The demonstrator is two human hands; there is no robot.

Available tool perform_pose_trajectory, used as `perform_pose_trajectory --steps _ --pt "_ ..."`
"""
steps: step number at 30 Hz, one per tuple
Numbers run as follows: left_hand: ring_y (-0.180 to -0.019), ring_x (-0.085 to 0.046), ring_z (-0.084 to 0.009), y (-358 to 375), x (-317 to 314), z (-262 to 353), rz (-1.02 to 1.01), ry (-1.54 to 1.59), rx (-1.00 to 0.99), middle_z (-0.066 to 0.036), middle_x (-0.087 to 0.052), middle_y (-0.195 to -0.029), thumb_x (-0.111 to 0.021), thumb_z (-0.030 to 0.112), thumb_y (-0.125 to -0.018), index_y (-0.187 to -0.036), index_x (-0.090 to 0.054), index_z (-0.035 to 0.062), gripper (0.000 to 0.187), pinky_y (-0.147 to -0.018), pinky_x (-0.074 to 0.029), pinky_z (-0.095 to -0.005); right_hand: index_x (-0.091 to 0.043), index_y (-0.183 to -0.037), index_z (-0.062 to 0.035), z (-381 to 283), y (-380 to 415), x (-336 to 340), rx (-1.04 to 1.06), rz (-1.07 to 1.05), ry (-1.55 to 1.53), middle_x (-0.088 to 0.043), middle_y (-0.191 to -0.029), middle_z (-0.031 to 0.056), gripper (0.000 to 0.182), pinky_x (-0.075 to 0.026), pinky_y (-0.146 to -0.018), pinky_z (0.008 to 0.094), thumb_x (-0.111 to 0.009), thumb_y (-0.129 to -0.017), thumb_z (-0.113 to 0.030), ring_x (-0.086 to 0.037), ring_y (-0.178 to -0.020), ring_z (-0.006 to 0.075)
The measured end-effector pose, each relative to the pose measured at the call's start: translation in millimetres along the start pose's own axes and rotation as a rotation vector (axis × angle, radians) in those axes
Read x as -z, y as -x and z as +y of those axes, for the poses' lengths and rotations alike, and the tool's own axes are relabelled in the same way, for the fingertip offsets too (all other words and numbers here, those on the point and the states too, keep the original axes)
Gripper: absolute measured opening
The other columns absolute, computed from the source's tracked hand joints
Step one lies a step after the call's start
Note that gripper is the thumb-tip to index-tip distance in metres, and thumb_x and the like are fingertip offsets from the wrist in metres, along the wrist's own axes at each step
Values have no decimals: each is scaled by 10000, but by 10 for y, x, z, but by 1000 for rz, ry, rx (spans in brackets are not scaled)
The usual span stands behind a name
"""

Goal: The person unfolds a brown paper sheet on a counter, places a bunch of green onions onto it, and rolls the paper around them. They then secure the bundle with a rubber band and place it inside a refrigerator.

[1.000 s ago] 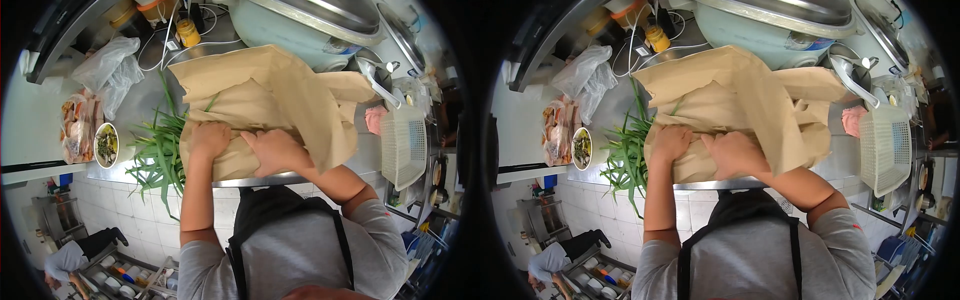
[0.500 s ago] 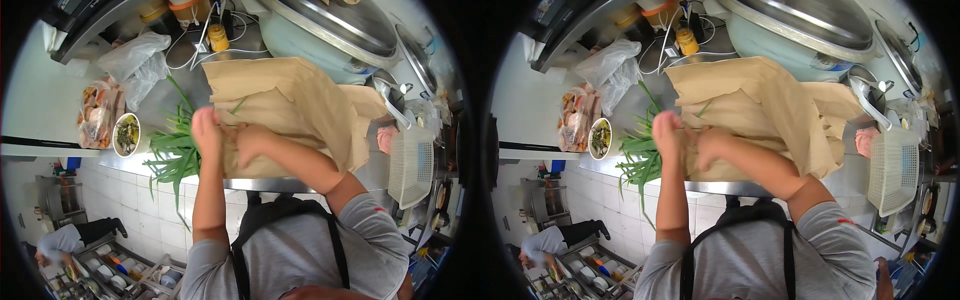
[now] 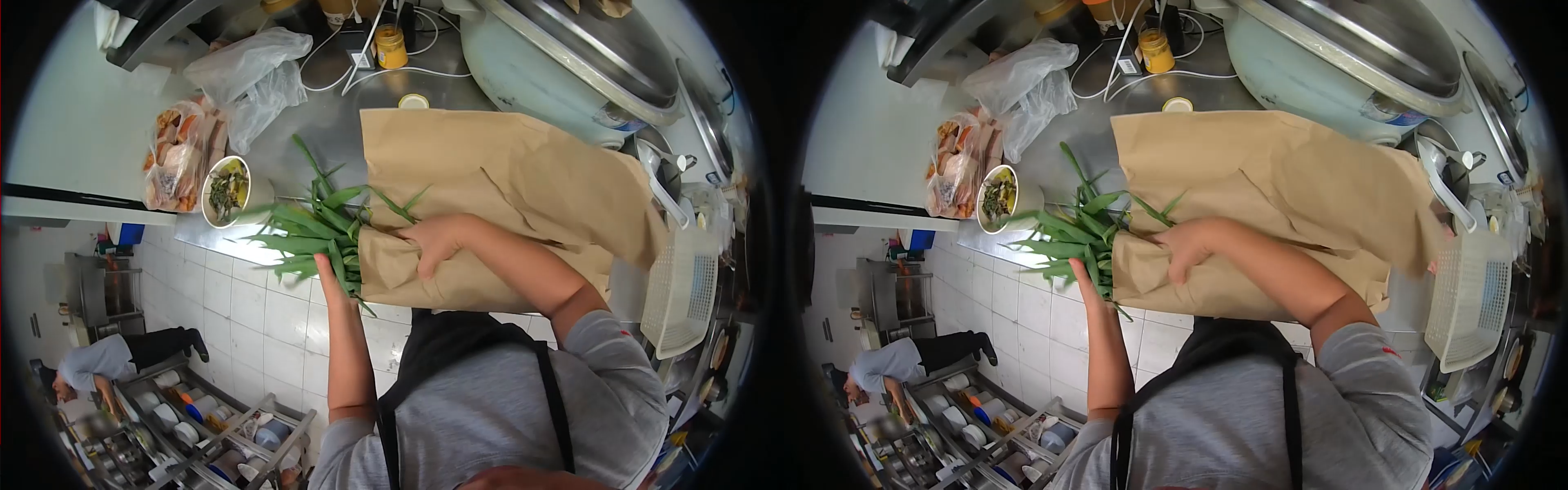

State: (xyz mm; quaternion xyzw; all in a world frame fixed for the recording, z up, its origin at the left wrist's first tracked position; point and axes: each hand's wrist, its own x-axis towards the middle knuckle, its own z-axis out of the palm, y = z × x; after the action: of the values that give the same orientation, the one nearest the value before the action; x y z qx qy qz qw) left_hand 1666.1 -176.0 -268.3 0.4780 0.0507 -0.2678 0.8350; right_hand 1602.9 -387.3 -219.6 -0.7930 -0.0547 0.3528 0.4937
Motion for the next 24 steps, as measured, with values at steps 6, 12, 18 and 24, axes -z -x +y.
perform_pose_trajectory --steps 6,12,18,24 --pt "-1121 -416 -246 -299 146 -39 -169 4 -57 -89 -402 -1252 -534 676 -643 -1284 -309 69 912 -949 -351 -386 -419 -1220 -125 -64 41 7 -26 31 160 -571 -1044 134 805 -428 -780 343 -673 -468 -261 -541 -939 265" --pt "-1037 -474 -221 -348 -257 374 -529 -470 100 -87 -483 -1153 -765 463 -530 -1201 -403 8 887 -902 -370 -353 -493 -1156 -83 -26 7 25 -99 8 278 -570 -1049 142 738 -421 -799 350 -666 -477 -316 -544 -927 283" --pt "-1007 -489 -225 -325 -1039 588 -1051 -1257 49 -118 -511 -1107 -790 339 -508 -1144 -462 -7 795 -880 -372 -329 -496 -1145 -59 143 -62 6 -45 76 418 -569 -1038 145 621 -414 -809 323 -647 -597 -309 -544 -924 253" --pt "-1097 -410 -377 -246 -1190 501 -1128 -1672 -152 -195 -475 -1157 -725 404 -538 -1087 -554 102 650 -943 -320 -406 -493 -1131 -43 222 353 308 2 474 124 -578 -995 141 500 -419 -777 311 -594 -707 -288 -545 -890 217"
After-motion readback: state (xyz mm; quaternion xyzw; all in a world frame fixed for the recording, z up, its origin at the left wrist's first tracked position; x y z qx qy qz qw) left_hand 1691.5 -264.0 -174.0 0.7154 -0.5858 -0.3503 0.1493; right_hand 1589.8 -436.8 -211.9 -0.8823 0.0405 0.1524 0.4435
